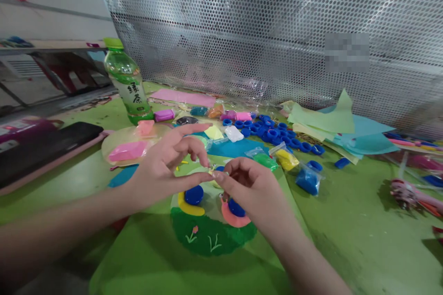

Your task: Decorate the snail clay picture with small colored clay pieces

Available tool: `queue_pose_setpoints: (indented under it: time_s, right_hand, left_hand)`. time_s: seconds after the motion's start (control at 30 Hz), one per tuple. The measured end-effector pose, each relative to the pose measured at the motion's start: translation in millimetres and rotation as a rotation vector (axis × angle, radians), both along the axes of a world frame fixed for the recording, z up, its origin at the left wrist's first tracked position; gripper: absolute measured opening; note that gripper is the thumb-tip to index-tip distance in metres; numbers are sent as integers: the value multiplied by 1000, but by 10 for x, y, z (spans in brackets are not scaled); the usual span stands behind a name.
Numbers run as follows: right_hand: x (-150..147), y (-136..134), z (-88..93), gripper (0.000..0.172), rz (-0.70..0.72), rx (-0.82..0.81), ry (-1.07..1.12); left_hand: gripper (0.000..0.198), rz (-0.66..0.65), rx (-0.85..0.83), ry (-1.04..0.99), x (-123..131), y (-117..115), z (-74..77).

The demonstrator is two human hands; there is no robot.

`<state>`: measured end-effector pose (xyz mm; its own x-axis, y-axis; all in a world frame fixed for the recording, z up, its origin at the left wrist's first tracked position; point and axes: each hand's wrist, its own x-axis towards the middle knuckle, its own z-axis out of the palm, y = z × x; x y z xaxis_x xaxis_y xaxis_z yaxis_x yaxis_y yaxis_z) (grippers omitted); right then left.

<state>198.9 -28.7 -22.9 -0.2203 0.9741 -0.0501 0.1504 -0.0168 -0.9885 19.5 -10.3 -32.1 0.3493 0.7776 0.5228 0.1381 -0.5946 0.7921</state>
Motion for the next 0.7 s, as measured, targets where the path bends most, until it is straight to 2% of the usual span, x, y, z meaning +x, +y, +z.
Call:
queue_pose_setpoints:
  time_s: [0.13,0.23,0.37,0.43,0.53,0.7]
  right_hand:
    - [-4,-20,35,22,-78,46,-44]
    - [26,-6,43,21,-42,14,-63]
    - [41,10,42,30,29,-61,-109]
    - [37,15,38,29,39,-64,-107]
    - [33,24,25,29,47,-59,-65]
    - [35,29,26,44,67,-70,-63]
  left_hand:
    - [61,17,57,48,9,7,-20]
    - [61,27,107,83,5,5,-12]
    - [41,61,162,151,2,-16,20]
    - [36,92,208,206,2,-22,28]
    - [43,114,296,255,0,-18,11]
    - [59,120,373,265,0,-12,-43]
